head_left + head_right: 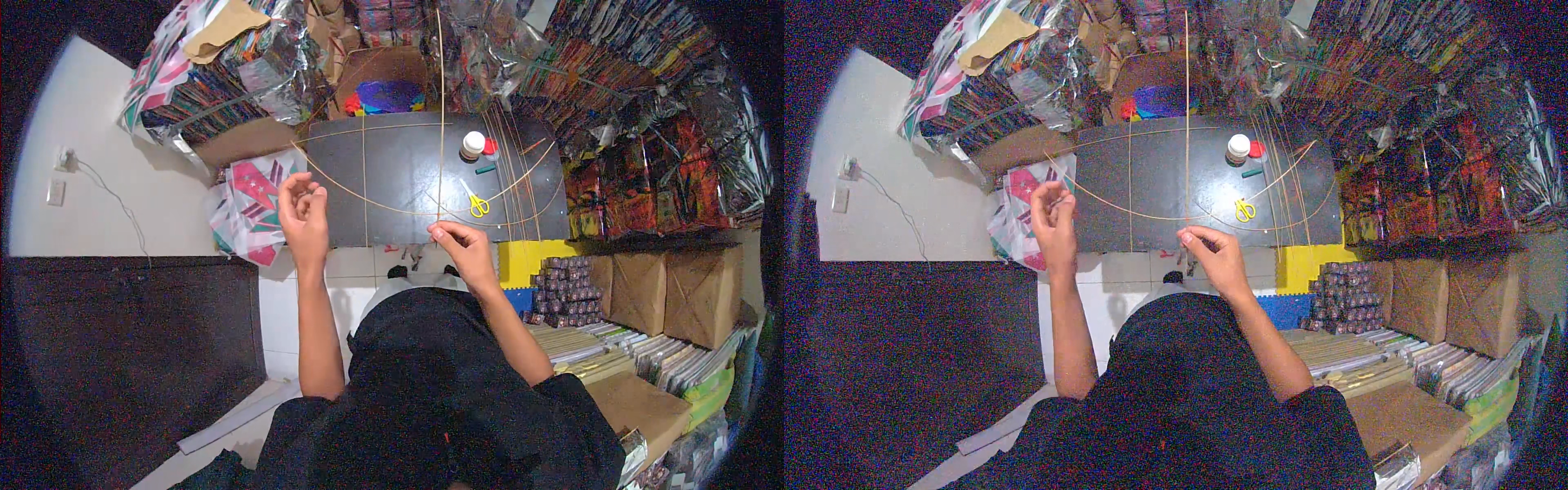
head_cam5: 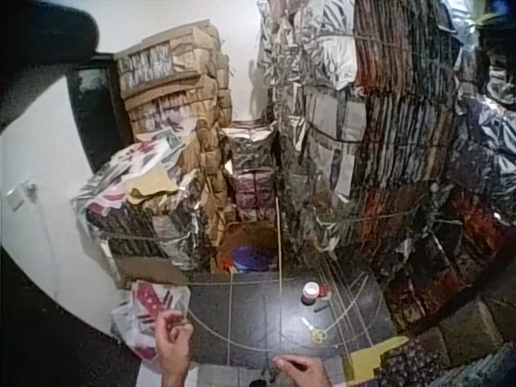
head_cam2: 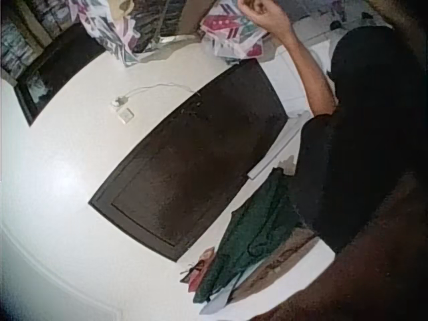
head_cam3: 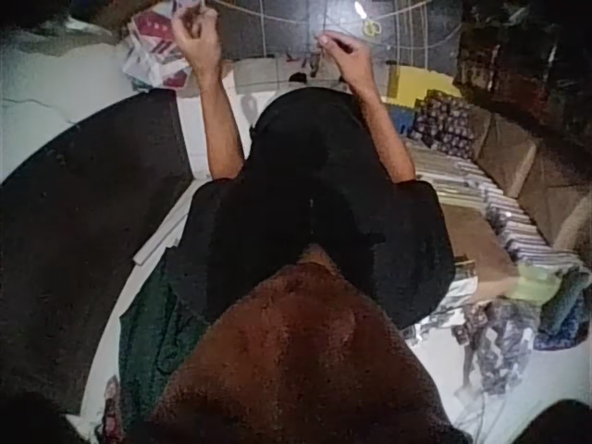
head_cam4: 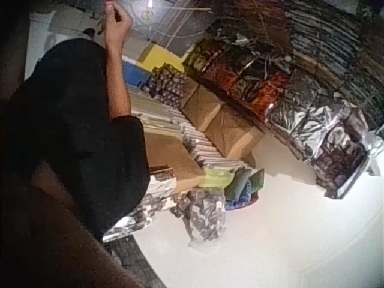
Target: Assembling the wooden frame for a kite using thin sticks and string.
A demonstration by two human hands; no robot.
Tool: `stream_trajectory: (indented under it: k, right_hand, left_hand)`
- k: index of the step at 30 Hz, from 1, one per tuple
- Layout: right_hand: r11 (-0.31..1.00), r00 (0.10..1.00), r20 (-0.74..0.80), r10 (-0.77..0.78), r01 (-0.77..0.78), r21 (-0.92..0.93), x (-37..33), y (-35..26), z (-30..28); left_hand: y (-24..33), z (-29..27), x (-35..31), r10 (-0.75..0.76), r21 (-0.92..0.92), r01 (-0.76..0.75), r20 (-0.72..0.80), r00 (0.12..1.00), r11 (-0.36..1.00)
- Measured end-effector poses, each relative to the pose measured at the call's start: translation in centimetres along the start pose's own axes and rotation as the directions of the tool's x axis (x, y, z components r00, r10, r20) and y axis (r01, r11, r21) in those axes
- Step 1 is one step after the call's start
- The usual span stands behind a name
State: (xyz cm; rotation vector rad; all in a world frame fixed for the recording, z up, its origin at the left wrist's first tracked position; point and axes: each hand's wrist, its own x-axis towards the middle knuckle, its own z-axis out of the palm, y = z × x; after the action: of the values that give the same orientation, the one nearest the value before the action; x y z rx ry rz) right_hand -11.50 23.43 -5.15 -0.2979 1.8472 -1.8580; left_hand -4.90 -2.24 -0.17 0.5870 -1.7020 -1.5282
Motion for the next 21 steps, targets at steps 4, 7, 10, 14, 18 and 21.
stream_trajectory:
  k: [4,7,10,14,18,21]
  right_hand:
    - [1.000,1.000,0.014,-0.007,0.007,0.000,0.1,0.3,-0.1]
    - [1.000,1.000,0.031,-0.005,0.005,-0.014,0.1,0.1,-0.1]
    - [1.000,0.999,0.042,0.009,-0.008,-0.014,0.1,0.1,0.0]
    - [0.999,0.998,0.057,-0.002,0.005,-0.052,0.2,0.2,0.0]
    - [0.997,0.997,0.062,-0.037,0.040,-0.063,0.2,0.3,0.1]
    - [0.994,0.995,0.066,-0.072,0.076,-0.072,0.1,0.3,0.1]
  left_hand:
    - [3.6,-0.4,1.4,0.205,0.401,-0.278,0.216,0.955,0.873]
    - [6.7,0.0,2.9,0.258,0.517,-0.463,0.419,0.870,0.720]
    - [7.9,0.3,4.5,0.084,0.594,-0.531,0.616,0.783,0.604]
    - [7.6,1.9,6.0,-0.347,0.775,-0.548,0.631,0.693,0.315]
    - [5.8,2.5,7.0,-0.552,0.764,-0.620,0.601,0.579,0.182]
    - [4.2,2.2,7.8,-0.543,0.701,-0.644,0.684,0.486,0.306]
